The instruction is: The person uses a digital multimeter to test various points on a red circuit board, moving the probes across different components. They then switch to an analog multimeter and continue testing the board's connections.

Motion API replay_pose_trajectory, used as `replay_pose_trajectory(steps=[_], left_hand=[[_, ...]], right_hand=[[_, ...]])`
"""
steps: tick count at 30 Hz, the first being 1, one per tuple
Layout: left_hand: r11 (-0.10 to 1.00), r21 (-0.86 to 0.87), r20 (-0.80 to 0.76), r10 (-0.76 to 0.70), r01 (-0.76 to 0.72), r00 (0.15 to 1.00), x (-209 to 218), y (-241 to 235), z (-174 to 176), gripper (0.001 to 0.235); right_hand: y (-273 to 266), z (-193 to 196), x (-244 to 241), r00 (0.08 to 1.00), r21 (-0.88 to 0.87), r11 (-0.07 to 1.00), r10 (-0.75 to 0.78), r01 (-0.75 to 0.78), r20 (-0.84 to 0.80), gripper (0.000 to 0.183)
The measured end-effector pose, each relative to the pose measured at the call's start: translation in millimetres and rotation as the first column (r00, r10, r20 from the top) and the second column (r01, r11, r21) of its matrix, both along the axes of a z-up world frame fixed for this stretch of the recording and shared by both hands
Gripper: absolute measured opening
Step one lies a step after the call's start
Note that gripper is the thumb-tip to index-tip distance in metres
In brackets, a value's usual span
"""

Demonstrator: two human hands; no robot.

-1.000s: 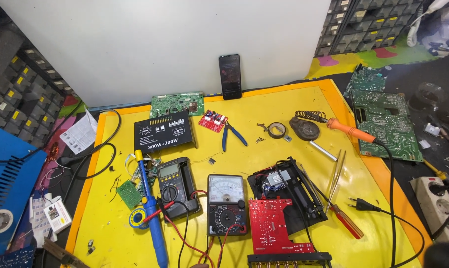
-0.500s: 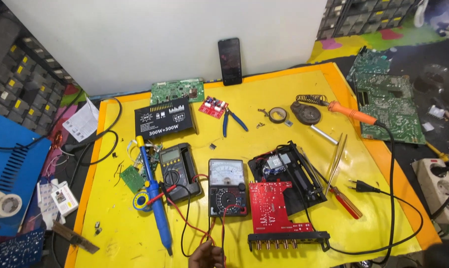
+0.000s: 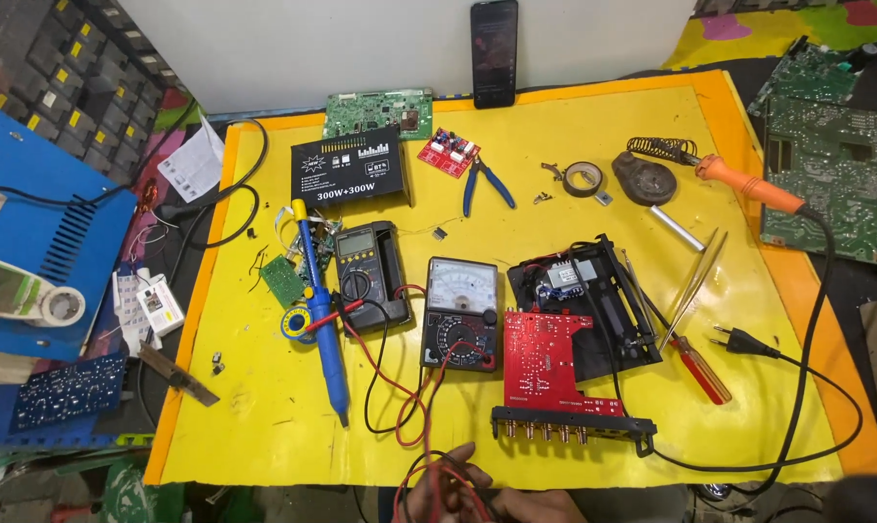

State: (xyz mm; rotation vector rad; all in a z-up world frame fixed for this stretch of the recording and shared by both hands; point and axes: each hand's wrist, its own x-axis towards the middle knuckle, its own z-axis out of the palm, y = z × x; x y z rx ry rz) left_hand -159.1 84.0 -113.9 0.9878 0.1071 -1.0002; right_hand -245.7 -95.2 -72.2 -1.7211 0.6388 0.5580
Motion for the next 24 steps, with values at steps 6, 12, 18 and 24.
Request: replay_pose_trajectory(steps=[6, 12, 18, 24], left_hand=[[0.983, -0.073, 0.241, 0.179, -0.166, 0.954, 11, 28, 8, 0.091], [0.979, -0.022, 0.147, 0.202, -0.201, 0.968, 30, 52, 15, 0.076], [0.976, 0.132, 0.46, -0.216, 0.174, 0.861, 36, 45, 69, 0.046], [0.723, 0.645, 0.729, -0.483, -0.249, 0.485, 38, 34, 104, 0.027]], right_hand=[[-33, -10, -19, 0.861, -0.358, 0.901, 0.373, -0.247, 0.345, 0.017], [-76, -29, -52, 0.421, -0.765, 0.596, 0.775, -0.243, 0.47, 0.023], [-87, 8, -61, 0.625, -0.741, 0.611, 0.47, 0.279, 0.623, 0.025], [-71, 6, -60, 0.547, -0.694, 0.63, 0.465, 0.348, 0.696, 0.018]])
